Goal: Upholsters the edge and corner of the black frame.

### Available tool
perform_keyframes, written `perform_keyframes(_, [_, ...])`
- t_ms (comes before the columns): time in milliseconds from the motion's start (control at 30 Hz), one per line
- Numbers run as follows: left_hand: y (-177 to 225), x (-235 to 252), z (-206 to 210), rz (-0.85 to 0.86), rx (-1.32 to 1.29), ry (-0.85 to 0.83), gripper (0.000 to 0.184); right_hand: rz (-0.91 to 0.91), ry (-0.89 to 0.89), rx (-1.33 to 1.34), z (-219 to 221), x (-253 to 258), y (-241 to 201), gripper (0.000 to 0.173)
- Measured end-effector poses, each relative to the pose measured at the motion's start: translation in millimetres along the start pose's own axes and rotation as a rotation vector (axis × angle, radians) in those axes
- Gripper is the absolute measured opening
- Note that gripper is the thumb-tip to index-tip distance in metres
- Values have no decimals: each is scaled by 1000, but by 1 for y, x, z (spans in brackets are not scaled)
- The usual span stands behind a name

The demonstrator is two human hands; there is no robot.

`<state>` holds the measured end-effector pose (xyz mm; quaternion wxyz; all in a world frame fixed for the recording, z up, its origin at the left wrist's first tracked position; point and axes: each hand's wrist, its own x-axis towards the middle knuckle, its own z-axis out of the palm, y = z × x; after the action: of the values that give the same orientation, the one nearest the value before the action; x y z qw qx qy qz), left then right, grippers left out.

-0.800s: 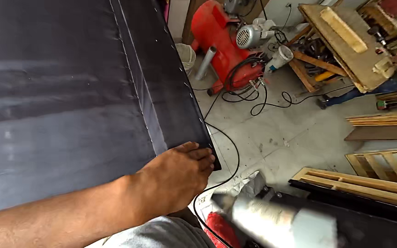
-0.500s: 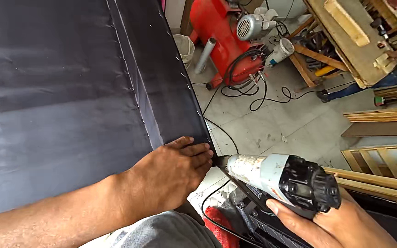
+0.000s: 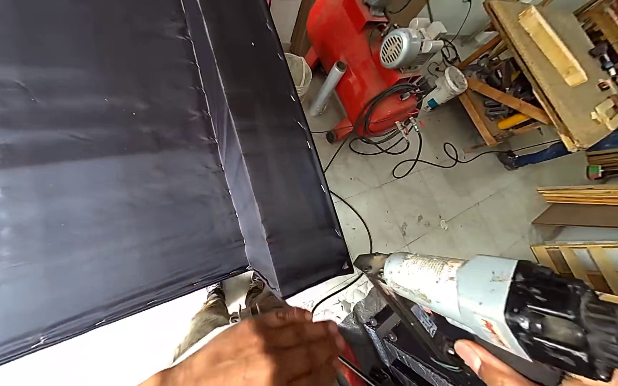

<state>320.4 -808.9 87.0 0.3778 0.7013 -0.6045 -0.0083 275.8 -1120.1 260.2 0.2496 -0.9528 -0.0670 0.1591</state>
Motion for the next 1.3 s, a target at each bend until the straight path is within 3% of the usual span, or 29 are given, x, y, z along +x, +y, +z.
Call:
perform_keyframes(67, [7, -12, -1, -32, -96, 147, 28, -15, -32, 65, 8, 2, 0, 31])
perform_keyframes(133, [4, -24, -4, -145, 10, 312, 25, -26, -87, 43, 17, 8, -3, 30])
perform_keyframes(233, [-10, -39, -5, -210, 104, 403, 25, -16, -119, 4, 19, 8, -12, 33])
perform_keyframes(433, [-15, -60, 6, -191, -112, 442, 24, -46, -180, 59, 29, 21, -44, 35])
perform_keyframes(600, [-19, -76, 6, -299, -159, 491, 25, 62, -11, -3, 15, 3, -42, 38])
perform_keyframes(833, [-24, -67, 11, -237, -122, 280, 36, 32, 191, 54, 36, 60, -24, 21])
perform_keyframes(1067, [-30, -78, 11, -213, -111, 190, 41, -111, 71, -16, 44, 55, -61, 25])
perform_keyframes(1200, [-31, -79, 10, -205, -140, 215, 39, 7, -10, -39, 32, 30, -76, 28])
perform_keyframes(1300, [-33, -78, 8, -194, -214, 329, 35, 77, 18, -68, 33, 18, -69, 29])
